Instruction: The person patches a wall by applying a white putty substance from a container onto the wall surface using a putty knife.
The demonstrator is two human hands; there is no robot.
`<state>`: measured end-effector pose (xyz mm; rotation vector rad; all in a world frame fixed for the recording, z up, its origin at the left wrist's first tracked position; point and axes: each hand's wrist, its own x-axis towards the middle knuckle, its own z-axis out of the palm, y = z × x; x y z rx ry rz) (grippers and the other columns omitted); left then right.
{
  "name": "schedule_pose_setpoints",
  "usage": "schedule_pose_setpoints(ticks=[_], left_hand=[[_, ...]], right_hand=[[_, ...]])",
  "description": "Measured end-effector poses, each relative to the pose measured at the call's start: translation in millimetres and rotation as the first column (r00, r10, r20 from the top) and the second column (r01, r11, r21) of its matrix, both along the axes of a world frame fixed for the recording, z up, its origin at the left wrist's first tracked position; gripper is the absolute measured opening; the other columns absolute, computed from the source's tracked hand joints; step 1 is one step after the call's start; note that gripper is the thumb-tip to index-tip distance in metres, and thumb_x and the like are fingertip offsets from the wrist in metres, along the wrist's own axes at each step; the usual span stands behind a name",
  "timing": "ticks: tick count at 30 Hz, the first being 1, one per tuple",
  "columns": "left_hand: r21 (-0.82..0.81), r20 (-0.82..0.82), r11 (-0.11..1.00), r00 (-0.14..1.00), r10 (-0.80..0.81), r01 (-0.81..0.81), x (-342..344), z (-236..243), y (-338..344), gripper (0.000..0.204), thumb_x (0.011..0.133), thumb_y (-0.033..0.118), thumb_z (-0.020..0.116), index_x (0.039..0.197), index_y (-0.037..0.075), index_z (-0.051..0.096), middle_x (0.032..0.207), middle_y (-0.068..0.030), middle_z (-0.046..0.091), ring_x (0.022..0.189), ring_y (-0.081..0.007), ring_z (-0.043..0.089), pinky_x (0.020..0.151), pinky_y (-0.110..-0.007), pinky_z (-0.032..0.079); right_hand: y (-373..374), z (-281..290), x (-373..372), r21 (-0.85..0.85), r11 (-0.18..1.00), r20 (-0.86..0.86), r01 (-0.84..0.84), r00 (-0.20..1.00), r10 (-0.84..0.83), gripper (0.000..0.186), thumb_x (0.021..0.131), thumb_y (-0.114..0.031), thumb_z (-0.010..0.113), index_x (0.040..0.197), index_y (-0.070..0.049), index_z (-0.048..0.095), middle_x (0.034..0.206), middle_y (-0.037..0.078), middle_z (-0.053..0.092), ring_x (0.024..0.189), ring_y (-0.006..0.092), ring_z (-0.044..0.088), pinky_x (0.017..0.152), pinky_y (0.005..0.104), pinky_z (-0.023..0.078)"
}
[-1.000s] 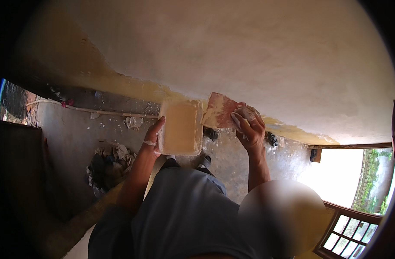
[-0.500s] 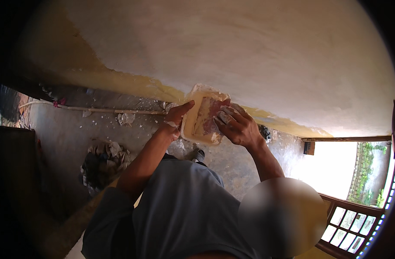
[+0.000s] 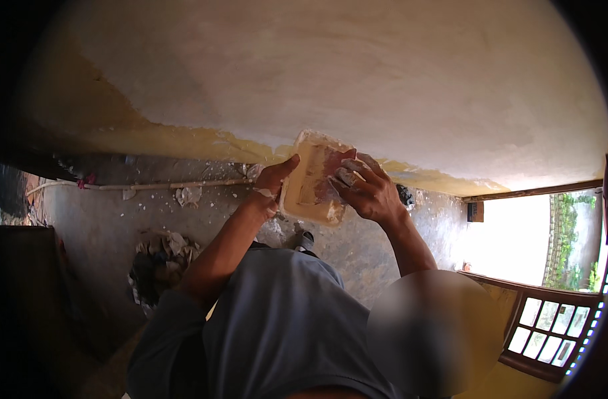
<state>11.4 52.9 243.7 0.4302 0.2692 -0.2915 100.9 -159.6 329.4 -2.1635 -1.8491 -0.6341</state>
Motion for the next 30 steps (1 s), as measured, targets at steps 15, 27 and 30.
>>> schedule_pose_setpoints(ticks=[15,27,30], left_hand=[[0.112,0.06,0.993,0.998,0.031,-0.037,1.3,-2.9,1.6,0.054,0.096,0.037,0.058,0.131,-0.003,0.051,0.12,-0.0147,0.064,0.106,-0.024,0.066,0.089,-0.038,0.057],[-0.016,0.11,1.0,0.994,0.01,-0.008,5.1,-5.2,-7.6,0.064,0.095,0.045,0.055,0.14,0.001,0.043,0.125,-0.0157,0.06,0.11,-0.0266,0.064,0.093,-0.041,0.055],[0.001,0.067,1.0,0.997,0.026,-0.026,1.9,-10.6,-1.1,0.063,0.095,0.046,0.056,0.138,0.001,0.045,0.126,-0.016,0.06,0.111,-0.0273,0.064,0.093,-0.041,0.055]], right_hand=[[-9.2,27.2,0.4,-0.239,0.971,-0.092,0.001,0.995,-0.023,0.022,0.074,-0.018,0.07,0.095,-0.019,0.075,0.102,0.0,0.068,0.111,0.0215,0.062,0.095,0.0366,0.055],[14.9,18.5,-0.4,-0.242,0.967,-0.105,-0.077,0.993,0.052,0.025,0.071,-0.017,0.072,0.096,-0.018,0.074,0.099,0.001,0.066,0.109,0.0241,0.063,0.085,0.0358,0.059],[8.6,25.8,-0.3,-0.243,0.968,-0.141,-0.061,0.99,0.028,0.021,0.07,-0.017,0.073,0.091,-0.018,0.074,0.097,0.001,0.066,0.11,0.0236,0.063,0.085,0.0356,0.059]])
